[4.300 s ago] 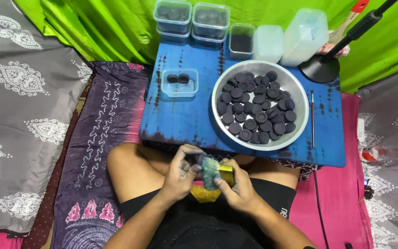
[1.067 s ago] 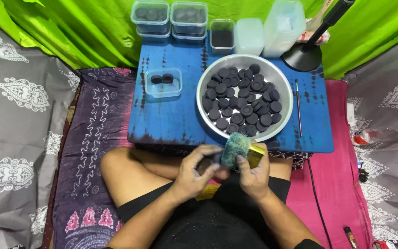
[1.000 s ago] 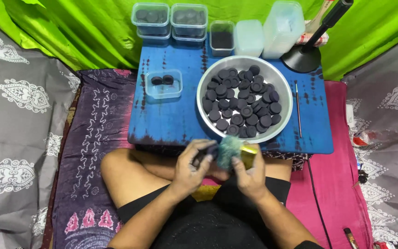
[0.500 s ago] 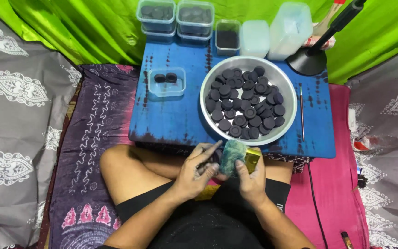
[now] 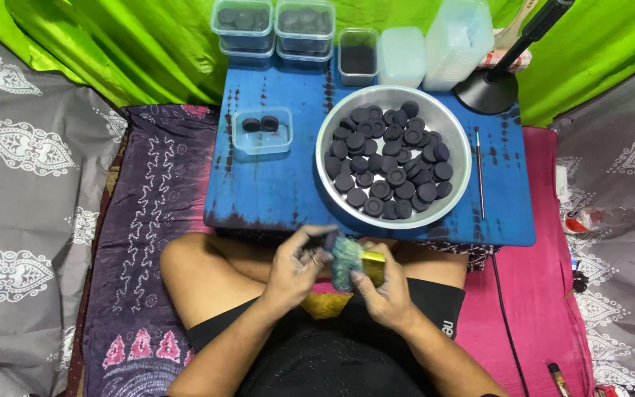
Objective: Arranging small black disc-shaped items into a white bowl on a low table
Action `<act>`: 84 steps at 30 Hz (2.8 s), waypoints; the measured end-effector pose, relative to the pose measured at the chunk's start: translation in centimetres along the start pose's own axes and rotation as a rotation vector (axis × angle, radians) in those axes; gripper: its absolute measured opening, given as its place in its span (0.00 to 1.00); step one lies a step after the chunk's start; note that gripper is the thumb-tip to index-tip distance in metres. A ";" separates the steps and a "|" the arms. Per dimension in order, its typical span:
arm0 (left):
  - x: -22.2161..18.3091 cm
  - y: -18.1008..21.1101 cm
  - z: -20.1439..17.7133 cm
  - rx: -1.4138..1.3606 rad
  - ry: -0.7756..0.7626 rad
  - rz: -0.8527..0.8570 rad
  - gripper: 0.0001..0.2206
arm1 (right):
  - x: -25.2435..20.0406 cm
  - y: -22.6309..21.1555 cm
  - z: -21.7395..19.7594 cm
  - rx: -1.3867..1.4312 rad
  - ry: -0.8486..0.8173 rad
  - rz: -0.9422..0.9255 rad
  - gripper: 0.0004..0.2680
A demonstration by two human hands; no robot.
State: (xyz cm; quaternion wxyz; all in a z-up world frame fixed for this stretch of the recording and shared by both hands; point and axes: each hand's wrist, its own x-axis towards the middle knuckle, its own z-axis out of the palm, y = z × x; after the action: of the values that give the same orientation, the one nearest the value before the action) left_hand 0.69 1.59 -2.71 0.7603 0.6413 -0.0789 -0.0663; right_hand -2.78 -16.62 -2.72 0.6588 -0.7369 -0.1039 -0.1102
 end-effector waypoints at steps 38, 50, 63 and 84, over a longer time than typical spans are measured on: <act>5.5 -0.8 -6.8 0.658 0.121 0.702 0.22 | 12.3 -3.2 1.1 -0.391 -0.336 -0.143 0.13; 9.3 1.1 -12.9 0.836 0.156 0.754 0.23 | 18.3 -1.1 7.1 -0.455 -0.342 -0.102 0.09; 12.5 1.1 -16.2 0.899 0.237 0.340 0.37 | 26.6 4.4 11.8 -0.883 -0.443 -0.357 0.10; 13.1 -0.5 -17.1 0.900 0.184 0.276 0.35 | 28.3 6.3 15.3 -1.082 -0.586 -0.285 0.10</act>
State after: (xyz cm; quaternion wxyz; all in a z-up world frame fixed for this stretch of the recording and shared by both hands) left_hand 17.00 15.35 -5.55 0.4126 0.8936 -0.1165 0.1330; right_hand 26.46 -1.89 -1.92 0.1157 -0.9443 -0.3068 -0.0272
